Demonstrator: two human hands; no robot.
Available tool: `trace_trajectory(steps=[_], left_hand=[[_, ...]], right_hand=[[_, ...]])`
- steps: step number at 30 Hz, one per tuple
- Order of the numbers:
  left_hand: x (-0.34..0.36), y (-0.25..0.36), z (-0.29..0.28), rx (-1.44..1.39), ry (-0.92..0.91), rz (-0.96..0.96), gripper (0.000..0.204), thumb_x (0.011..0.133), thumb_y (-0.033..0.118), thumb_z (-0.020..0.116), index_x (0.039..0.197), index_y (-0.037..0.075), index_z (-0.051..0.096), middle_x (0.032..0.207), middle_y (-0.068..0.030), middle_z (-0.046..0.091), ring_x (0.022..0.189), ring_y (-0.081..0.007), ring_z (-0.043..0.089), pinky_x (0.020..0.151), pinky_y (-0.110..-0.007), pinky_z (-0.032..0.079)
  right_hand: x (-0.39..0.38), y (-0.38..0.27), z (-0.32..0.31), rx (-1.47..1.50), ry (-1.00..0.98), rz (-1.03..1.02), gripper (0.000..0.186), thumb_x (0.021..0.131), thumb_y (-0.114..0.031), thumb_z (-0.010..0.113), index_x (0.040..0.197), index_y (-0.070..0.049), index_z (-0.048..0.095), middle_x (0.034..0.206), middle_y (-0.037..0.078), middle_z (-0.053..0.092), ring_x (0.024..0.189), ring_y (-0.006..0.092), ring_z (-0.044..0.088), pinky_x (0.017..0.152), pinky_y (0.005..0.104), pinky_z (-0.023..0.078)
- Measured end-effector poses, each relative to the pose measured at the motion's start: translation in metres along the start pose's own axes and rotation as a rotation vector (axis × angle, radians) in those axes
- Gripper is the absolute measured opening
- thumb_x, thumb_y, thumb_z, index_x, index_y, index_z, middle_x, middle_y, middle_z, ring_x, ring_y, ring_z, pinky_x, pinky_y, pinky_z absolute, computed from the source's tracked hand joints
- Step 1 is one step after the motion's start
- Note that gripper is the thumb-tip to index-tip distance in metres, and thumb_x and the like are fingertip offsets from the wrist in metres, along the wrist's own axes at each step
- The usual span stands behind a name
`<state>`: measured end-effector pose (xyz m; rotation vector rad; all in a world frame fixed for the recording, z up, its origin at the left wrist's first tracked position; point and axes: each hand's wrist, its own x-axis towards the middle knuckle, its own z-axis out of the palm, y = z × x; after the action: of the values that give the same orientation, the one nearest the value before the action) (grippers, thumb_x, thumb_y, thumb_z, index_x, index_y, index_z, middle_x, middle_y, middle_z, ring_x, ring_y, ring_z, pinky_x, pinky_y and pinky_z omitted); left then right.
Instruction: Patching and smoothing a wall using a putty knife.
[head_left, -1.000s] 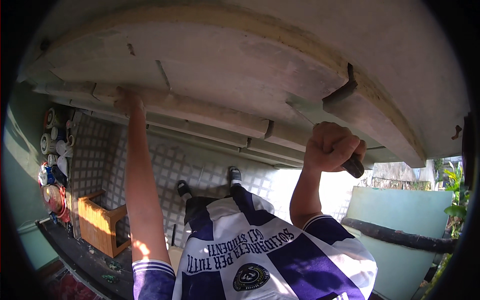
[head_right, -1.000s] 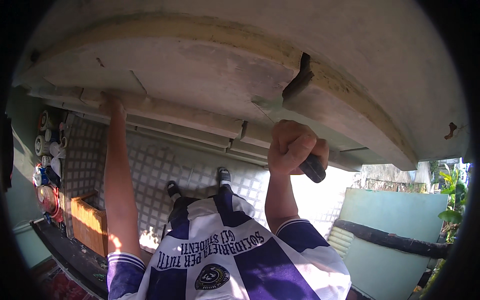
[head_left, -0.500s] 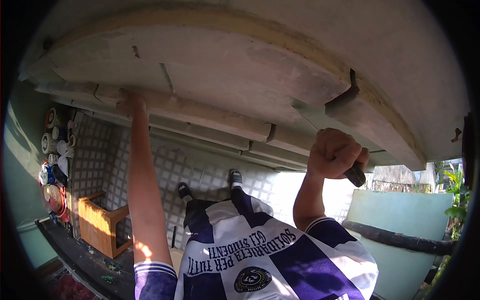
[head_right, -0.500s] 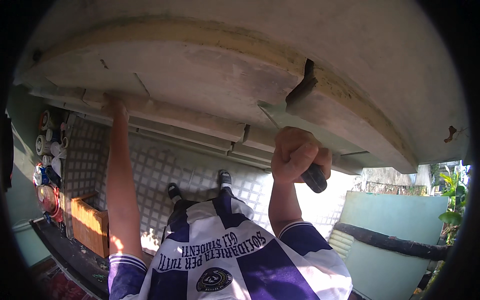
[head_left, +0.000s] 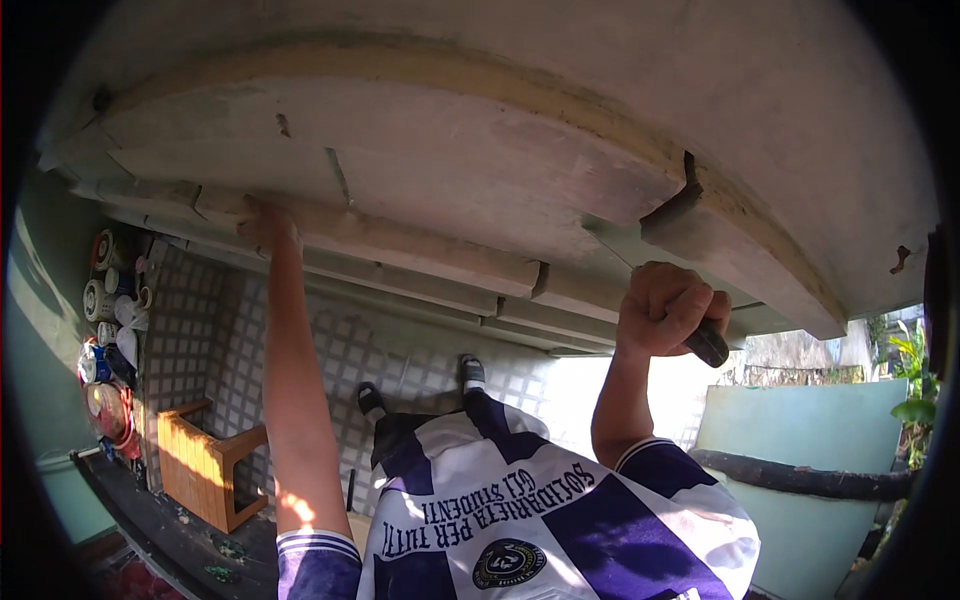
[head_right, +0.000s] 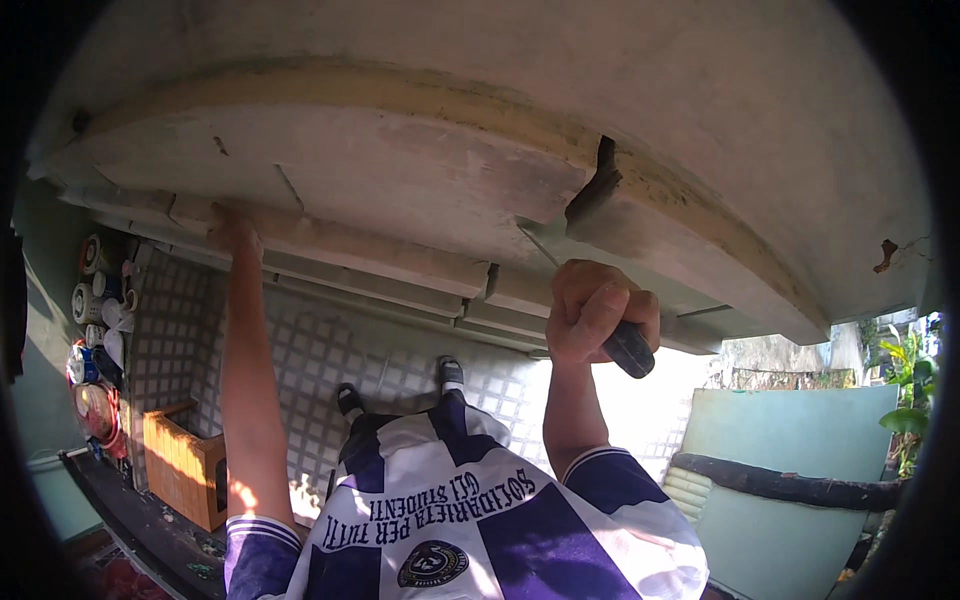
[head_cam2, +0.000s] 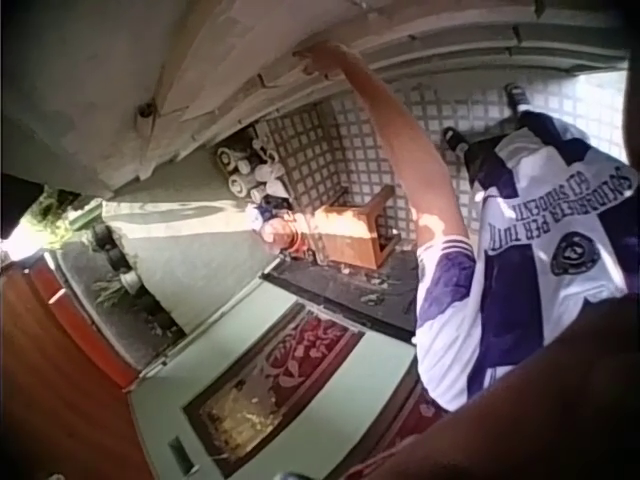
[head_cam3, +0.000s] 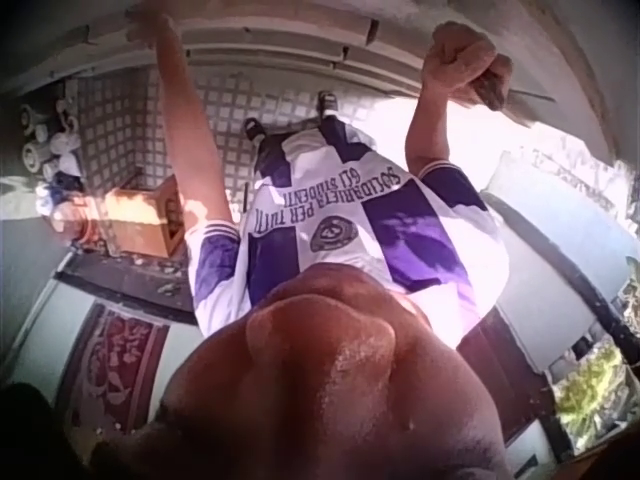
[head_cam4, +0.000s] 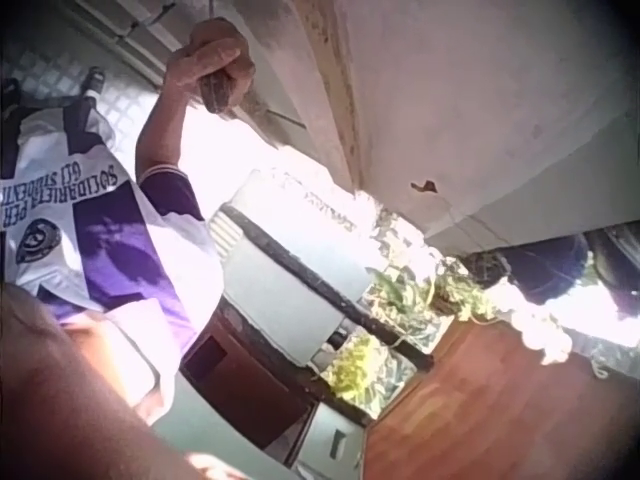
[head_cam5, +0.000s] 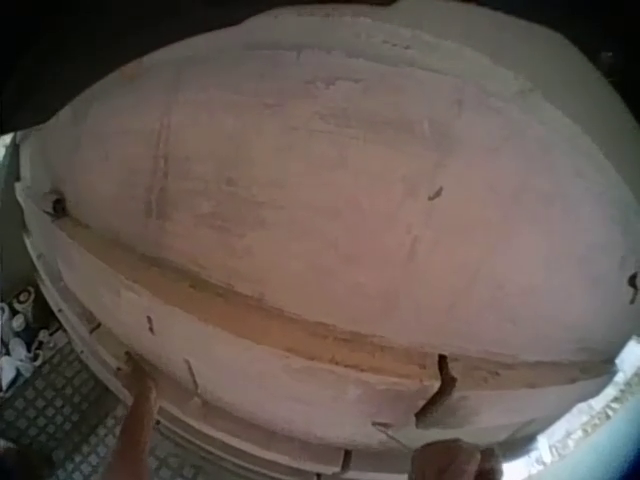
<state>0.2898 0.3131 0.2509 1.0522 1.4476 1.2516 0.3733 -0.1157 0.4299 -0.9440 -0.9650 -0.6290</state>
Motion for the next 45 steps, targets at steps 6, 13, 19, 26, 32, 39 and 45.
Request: trace_trajectory(steps=[6, 13, 19, 26, 32, 39, 45], left_hand=[[0.009, 0.000, -0.001, 0.173, 0.057, -0.040, 0.092, 0.091, 0.065, 0.045, 0.137, -0.013, 0.028, 0.127, -0.0347, 0.050, 0.115, -0.0460, 0.055, 0.095, -0.053, 0.048], [-0.002, 0.007, -0.004, 0.127, 0.011, -0.044, 0.091, 0.092, 0.065, 0.041, 0.138, -0.011, 0.027, 0.130, -0.0344, 0.048, 0.116, -0.0468, 0.054, 0.096, -0.054, 0.046], [0.005, 0.004, -0.007, 0.191, 0.029, -0.050, 0.091, 0.091, 0.066, 0.040, 0.138, -0.011, 0.029, 0.129, -0.0339, 0.049, 0.116, -0.0466, 0.054, 0.097, -0.054, 0.045], [-0.006, 0.008, -0.005, 0.192, 0.071, -0.055, 0.091, 0.091, 0.066, 0.042, 0.136, -0.012, 0.031, 0.128, -0.0338, 0.050, 0.115, -0.0467, 0.054, 0.096, -0.053, 0.046], [-0.011, 0.016, -0.005, 0.119, 0.052, -0.071, 0.091, 0.091, 0.065, 0.044, 0.138, -0.011, 0.029, 0.129, -0.0333, 0.049, 0.115, -0.0455, 0.055, 0.095, -0.052, 0.049], [-0.003, 0.010, -0.003, 0.104, 0.009, -0.039, 0.093, 0.091, 0.064, 0.045, 0.139, -0.014, 0.025, 0.132, -0.0337, 0.045, 0.114, -0.0434, 0.056, 0.095, -0.052, 0.049], [0.000, 0.004, -0.003, -0.115, -0.060, -0.015, 0.090, 0.092, 0.060, 0.048, 0.138, -0.015, 0.027, 0.130, -0.0342, 0.047, 0.113, -0.0442, 0.057, 0.094, -0.051, 0.050]], right_hand=[[-0.002, 0.005, 0.003, 0.099, 0.047, -0.006, 0.029, 0.101, -0.008, 0.045, 0.076, -0.009, 0.030, 0.046, 0.003, 0.037, 0.035, 0.0082, 0.030, 0.032, 0.0252, 0.024], [-0.010, 0.004, -0.005, 0.028, 0.027, 0.016, 0.028, 0.101, -0.011, 0.044, 0.076, -0.009, 0.031, 0.046, 0.003, 0.036, 0.036, 0.0069, 0.031, 0.032, 0.0244, 0.023], [-0.012, 0.008, 0.005, -0.128, 0.010, 0.117, 0.031, 0.102, -0.015, 0.041, 0.074, -0.014, 0.027, 0.047, -0.001, 0.028, 0.037, 0.0065, 0.023, 0.035, 0.0235, 0.019], [-0.010, 0.008, 0.000, -0.093, 0.033, 0.128, 0.031, 0.101, -0.017, 0.044, 0.075, -0.014, 0.027, 0.047, -0.002, 0.028, 0.036, 0.0071, 0.023, 0.034, 0.0243, 0.020], [-0.004, 0.003, 0.011, -0.134, 0.073, 0.009, 0.032, 0.100, -0.017, 0.044, 0.073, -0.014, 0.027, 0.046, -0.001, 0.026, 0.034, 0.0083, 0.022, 0.032, 0.0243, 0.020], [-0.005, -0.004, 0.000, -0.139, 0.003, -0.041, 0.029, 0.101, -0.017, 0.041, 0.075, -0.015, 0.028, 0.047, -0.001, 0.028, 0.035, 0.0079, 0.023, 0.032, 0.0243, 0.021], [-0.010, 0.009, 0.006, -0.067, 0.052, 0.060, 0.026, 0.101, -0.014, 0.044, 0.079, -0.010, 0.032, 0.047, 0.002, 0.038, 0.035, 0.0094, 0.034, 0.031, 0.0246, 0.026]])
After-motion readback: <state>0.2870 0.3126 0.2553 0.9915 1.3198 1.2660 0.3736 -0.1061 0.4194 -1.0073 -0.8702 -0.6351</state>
